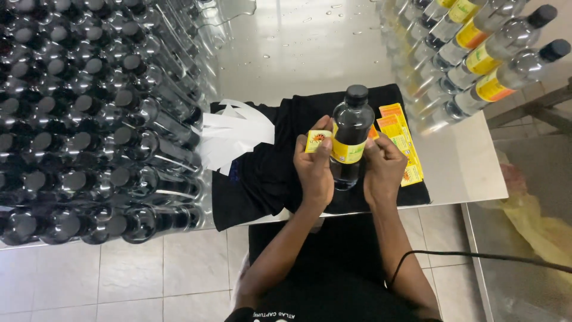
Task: The person repeatedly picks up clear plastic bottles, peels yellow labels from a stack, and wraps them around the bottles by hand. After applying each label, the person places the labeled bottle into a metal rack on the right side of the table.
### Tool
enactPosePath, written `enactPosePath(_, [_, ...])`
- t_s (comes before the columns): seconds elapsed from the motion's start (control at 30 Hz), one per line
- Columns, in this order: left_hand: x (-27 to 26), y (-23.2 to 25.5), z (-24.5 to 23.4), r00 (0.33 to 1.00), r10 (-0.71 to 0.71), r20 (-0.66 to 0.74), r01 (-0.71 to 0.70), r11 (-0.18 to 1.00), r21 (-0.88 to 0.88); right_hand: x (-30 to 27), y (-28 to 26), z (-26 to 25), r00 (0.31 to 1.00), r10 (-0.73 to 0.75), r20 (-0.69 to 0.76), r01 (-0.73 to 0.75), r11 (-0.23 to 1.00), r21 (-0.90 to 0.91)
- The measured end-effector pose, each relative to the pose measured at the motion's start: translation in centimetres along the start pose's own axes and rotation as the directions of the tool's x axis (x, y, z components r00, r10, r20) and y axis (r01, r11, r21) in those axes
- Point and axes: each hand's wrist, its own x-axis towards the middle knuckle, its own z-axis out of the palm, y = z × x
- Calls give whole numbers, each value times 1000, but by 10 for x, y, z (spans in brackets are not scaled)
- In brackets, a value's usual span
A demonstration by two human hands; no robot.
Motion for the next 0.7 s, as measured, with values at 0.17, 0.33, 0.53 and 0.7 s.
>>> enactPosePath(0.17, [-2, 2, -15, 995, -99, -25, 96, 990, -103, -34, -53, 14, 990, -36, 139, 38, 999, -10])
enactPosePath(0.33, [-7, -4, -31, 975, -222, -23, 211, 950, -229, -62, -48, 1, 875, 254, 412, -6, 857, -515])
enactPosePath(0.53, [-11, -3, -36, 954, -288, 87, 301, 929, -216, -71, -21, -10, 876, 99, 472, -77, 995, -66])
enactPosePath(0.7, [-32, 56, 3, 991, -46, 127, 22, 983, 181, -64, 2, -22, 834, 121, 539, -295, 922, 250])
